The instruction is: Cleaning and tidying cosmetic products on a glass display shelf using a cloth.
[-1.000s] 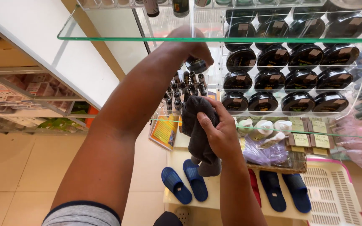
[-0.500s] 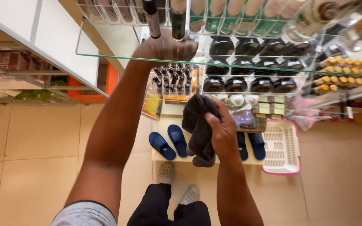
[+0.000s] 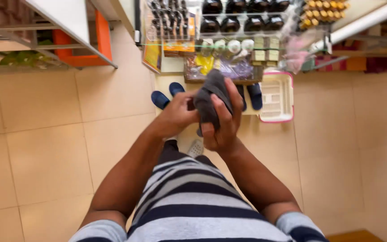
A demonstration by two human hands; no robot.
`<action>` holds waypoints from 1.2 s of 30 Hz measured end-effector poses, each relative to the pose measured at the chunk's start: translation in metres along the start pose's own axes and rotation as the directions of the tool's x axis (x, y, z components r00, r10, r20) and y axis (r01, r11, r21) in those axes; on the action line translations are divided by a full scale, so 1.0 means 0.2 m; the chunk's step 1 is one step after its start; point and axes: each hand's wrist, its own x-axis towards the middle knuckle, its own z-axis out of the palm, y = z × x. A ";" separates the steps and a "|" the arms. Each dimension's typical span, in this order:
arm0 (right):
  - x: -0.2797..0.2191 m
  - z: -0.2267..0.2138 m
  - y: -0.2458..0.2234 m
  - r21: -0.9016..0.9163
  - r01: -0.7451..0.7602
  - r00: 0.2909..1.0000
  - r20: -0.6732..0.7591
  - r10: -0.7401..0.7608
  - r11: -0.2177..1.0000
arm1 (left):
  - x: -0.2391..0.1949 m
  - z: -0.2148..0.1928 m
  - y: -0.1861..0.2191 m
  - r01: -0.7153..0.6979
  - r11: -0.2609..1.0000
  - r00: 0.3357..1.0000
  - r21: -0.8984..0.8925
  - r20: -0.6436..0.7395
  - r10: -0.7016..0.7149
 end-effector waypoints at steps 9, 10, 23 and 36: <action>-0.15 -0.05 -0.13 0.530 -0.653 0.582 -0.105 0.806 0.541 | -0.25 0.18 0.05 0.064 0.997 0.992 0.046 -0.115 -0.058; -0.15 -0.07 -0.20 0.515 -0.528 0.740 -0.111 0.663 0.675 | -0.26 0.21 0.04 -0.032 0.998 0.990 -0.054 -0.138 0.024; -0.16 -0.17 -0.18 0.017 -0.264 0.964 -0.013 0.264 0.964 | -0.30 0.36 -0.08 0.009 0.962 0.849 -0.272 -0.507 -0.151; -0.26 -0.17 -0.16 -0.214 0.101 0.939 0.344 -0.022 0.972 | -0.48 0.38 -0.22 -0.035 0.890 0.925 -0.455 -0.352 -0.144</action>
